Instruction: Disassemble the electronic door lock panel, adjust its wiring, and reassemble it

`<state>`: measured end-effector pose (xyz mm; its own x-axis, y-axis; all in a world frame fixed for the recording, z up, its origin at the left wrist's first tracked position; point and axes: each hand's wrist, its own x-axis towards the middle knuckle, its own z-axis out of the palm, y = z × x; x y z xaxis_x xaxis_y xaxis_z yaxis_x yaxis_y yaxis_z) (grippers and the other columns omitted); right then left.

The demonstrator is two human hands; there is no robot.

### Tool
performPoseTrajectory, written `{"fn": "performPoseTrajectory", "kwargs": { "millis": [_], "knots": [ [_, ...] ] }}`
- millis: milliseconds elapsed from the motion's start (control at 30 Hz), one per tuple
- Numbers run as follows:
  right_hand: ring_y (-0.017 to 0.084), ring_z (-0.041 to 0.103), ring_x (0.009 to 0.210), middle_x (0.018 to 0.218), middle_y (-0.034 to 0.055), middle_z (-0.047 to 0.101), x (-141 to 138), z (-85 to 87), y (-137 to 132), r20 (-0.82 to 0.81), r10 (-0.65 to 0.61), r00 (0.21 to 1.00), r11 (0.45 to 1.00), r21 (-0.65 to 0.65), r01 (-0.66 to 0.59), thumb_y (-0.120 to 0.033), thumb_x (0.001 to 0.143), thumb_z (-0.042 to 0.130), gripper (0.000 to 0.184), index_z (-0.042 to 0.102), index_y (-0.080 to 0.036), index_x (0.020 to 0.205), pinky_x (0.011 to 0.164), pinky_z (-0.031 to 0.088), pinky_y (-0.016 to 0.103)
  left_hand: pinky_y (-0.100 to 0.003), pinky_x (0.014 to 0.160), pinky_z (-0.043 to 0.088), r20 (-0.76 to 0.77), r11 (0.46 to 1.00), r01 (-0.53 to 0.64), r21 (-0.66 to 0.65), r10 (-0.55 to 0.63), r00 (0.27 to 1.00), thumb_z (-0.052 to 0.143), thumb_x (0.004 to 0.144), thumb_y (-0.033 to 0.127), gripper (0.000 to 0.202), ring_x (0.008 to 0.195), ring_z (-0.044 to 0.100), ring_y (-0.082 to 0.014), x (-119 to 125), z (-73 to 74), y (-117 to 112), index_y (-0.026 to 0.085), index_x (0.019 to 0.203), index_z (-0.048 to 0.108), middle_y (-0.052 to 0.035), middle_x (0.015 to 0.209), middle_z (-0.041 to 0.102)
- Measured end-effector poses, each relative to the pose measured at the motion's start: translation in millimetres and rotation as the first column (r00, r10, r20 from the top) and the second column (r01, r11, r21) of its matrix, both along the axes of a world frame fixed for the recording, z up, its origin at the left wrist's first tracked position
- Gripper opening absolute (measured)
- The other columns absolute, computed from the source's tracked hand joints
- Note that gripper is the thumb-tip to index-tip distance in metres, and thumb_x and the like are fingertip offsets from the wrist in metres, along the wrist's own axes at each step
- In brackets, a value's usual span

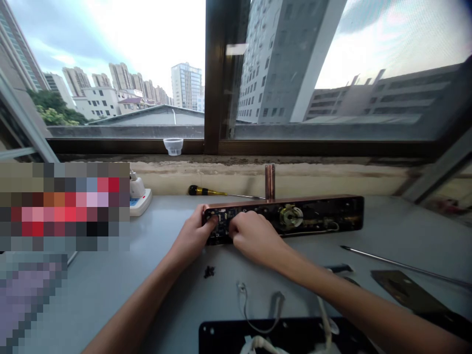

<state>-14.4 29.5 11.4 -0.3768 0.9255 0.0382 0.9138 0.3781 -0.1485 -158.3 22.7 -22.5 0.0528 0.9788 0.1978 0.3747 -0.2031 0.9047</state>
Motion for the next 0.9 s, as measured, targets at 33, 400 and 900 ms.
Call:
{"fn": "performPoseTrajectory", "kwargs": {
  "millis": [33,400,900],
  "knots": [
    [0.022,0.062,0.071,0.077,0.0108,0.067,-1,0.8,1,-0.003,0.001,1.0,1.0,-0.001,-0.001,-0.011,0.065,0.045,0.022,0.066,-0.015,0.069,0.052,0.028,0.026,-0.032,0.082,0.04,-0.001,1.0,-0.004,-0.002,0.004,1.0,0.044,0.08,0.03,0.024,0.099,0.051,-0.023,0,0.5,0,0.017,0.101,0.049,-0.0031,0.09,0.061],
    [0.02,0.061,0.073,0.076,0.0086,0.067,6,-4.5,-1,-0.004,0.071,0.997,0.997,0.021,-0.071,-0.011,0.071,0.043,0.022,0.065,-0.016,0.067,0.056,0.029,0.025,-0.031,0.081,0.04,-0.005,1.0,-0.005,0.007,0.005,1.0,0.045,0.079,0.028,0.021,0.095,0.051,-0.021,1,-1.7,0,0.017,0.097,0.049,-0.0039,0.097,0.059],
    [0.021,0.061,0.077,0.079,0.0088,0.067,5,-8.1,-5,-0.01,0.056,0.998,0.998,0.012,-0.056,-0.009,0.074,0.042,0.022,0.063,-0.014,0.069,0.056,0.027,0.026,-0.031,0.078,0.041,0.012,1.0,-0.012,0.002,0.012,1.0,0.046,0.079,0.027,0.019,0.091,0.053,-0.0205,2,-0.9,-1,0.018,0.095,0.049,-0.0031,0.092,0.06]
  ]
}}
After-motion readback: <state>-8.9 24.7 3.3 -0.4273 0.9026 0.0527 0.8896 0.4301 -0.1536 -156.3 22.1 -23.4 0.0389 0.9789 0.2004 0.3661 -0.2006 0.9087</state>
